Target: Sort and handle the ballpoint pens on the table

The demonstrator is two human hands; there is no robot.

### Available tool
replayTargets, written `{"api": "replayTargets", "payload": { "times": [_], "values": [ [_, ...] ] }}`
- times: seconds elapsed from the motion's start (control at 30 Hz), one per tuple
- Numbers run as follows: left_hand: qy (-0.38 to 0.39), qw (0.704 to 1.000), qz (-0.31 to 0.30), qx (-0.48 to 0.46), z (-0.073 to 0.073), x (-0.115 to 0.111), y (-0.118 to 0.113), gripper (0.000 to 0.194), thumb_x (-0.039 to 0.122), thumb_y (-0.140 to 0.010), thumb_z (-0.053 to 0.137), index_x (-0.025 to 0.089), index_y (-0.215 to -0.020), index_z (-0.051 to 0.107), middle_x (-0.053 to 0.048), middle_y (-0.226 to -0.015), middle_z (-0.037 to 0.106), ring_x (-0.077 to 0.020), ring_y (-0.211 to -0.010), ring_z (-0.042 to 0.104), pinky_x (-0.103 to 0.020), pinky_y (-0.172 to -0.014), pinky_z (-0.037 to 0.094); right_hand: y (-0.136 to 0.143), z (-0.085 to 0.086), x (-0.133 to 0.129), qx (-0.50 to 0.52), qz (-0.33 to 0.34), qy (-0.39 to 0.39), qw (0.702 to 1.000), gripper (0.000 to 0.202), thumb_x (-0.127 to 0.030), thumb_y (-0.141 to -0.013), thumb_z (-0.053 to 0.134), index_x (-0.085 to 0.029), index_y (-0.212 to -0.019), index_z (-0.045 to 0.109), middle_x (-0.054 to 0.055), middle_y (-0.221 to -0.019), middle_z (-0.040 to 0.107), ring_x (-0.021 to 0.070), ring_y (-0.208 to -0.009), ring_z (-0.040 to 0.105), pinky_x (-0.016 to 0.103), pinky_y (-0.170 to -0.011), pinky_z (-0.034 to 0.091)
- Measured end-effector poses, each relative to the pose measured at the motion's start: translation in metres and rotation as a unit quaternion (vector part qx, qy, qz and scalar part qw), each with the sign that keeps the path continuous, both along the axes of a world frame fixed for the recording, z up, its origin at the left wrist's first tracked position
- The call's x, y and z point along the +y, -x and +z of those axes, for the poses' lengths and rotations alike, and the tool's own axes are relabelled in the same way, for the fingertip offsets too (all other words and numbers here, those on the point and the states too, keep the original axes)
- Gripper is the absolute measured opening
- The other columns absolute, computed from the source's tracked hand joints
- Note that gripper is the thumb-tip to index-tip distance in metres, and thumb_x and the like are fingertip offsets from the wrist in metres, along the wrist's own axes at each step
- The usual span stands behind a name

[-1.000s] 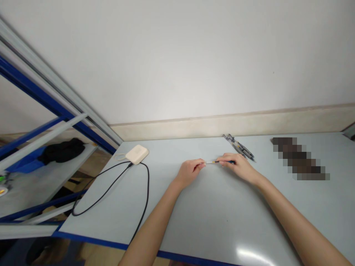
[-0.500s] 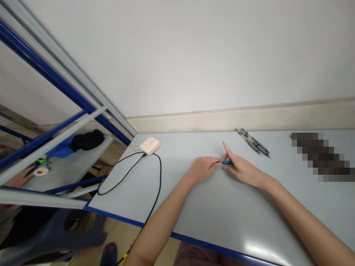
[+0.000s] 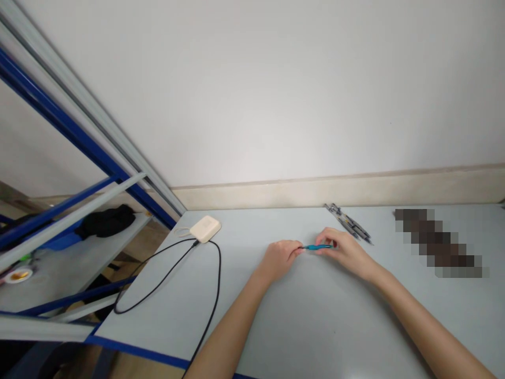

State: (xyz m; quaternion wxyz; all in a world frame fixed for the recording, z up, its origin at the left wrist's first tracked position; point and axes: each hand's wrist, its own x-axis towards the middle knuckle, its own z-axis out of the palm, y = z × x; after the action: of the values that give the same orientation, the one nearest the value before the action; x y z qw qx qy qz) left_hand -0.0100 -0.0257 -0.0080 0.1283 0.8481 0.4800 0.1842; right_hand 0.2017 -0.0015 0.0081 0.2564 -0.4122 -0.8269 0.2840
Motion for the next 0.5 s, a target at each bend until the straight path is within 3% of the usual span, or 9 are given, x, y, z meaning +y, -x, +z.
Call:
{"api": "replayTargets", "payload": {
  "times": [0.1, 0.2, 0.27, 0.37, 0.5],
  "values": [
    [0.001, 1.000, -0.005, 0.002, 0.0010, -0.0004, -0.0004, 0.030, 0.034, -0.094, 0.035, 0.020, -0.099, 0.061, -0.002, -0.097, 0.068, -0.0155, -0.087, 0.062, -0.025, -0.079, 0.045, 0.0008, 0.0023, -0.0009, -0.036, -0.031, 0.008, 0.999, 0.036, -0.040, -0.089, 0.036, -0.020, -0.091, 0.066, 0.006, -0.083, 0.069, 0.0204, -0.078, 0.063, 0.032, -0.074, 0.044],
    [0.001, 1.000, -0.005, -0.008, 0.0016, -0.0010, -0.0009, 0.029, 0.033, -0.094, 0.035, 0.020, -0.099, 0.061, -0.002, -0.097, 0.068, -0.0152, -0.088, 0.062, -0.024, -0.079, 0.044, 0.0010, 0.0016, -0.0019, -0.024, -0.017, -0.022, 0.999, 0.034, -0.039, -0.084, 0.047, -0.021, -0.110, 0.060, 0.007, -0.102, 0.067, 0.0204, -0.088, 0.061, 0.031, -0.077, 0.044],
    [0.001, 1.000, -0.004, -0.012, 0.0021, -0.0011, -0.0005, 0.030, 0.034, -0.094, 0.035, 0.020, -0.098, 0.061, -0.002, -0.095, 0.068, -0.0148, -0.086, 0.062, -0.024, -0.077, 0.044, 0.0005, 0.0006, -0.0020, -0.043, 0.003, -0.031, 0.999, 0.030, -0.037, -0.081, 0.053, -0.020, -0.103, 0.062, 0.007, -0.096, 0.068, 0.0203, -0.084, 0.062, 0.030, -0.073, 0.044],
    [0.000, 1.000, 0.000, -0.016, 0.0027, -0.0011, 0.0007, 0.031, 0.035, -0.094, 0.034, 0.021, -0.098, 0.061, -0.001, -0.093, 0.068, -0.0146, -0.085, 0.062, -0.024, -0.076, 0.044, -0.0003, 0.0008, -0.0027, -0.093, 0.001, -0.038, 0.995, 0.028, -0.040, -0.085, 0.047, -0.021, -0.087, 0.067, 0.005, -0.079, 0.069, 0.0207, -0.074, 0.062, 0.030, -0.068, 0.044],
    [-0.009, 1.000, 0.008, -0.023, 0.0024, 0.0000, 0.0020, 0.031, 0.033, -0.094, 0.034, 0.020, -0.097, 0.062, -0.001, -0.093, 0.068, -0.0143, -0.085, 0.062, -0.023, -0.075, 0.045, 0.0013, 0.0028, -0.0042, -0.058, -0.004, -0.098, 0.993, 0.032, -0.041, -0.085, 0.048, -0.020, -0.106, 0.060, 0.007, -0.098, 0.066, 0.0202, -0.087, 0.060, 0.029, -0.074, 0.043]
  ]
}}
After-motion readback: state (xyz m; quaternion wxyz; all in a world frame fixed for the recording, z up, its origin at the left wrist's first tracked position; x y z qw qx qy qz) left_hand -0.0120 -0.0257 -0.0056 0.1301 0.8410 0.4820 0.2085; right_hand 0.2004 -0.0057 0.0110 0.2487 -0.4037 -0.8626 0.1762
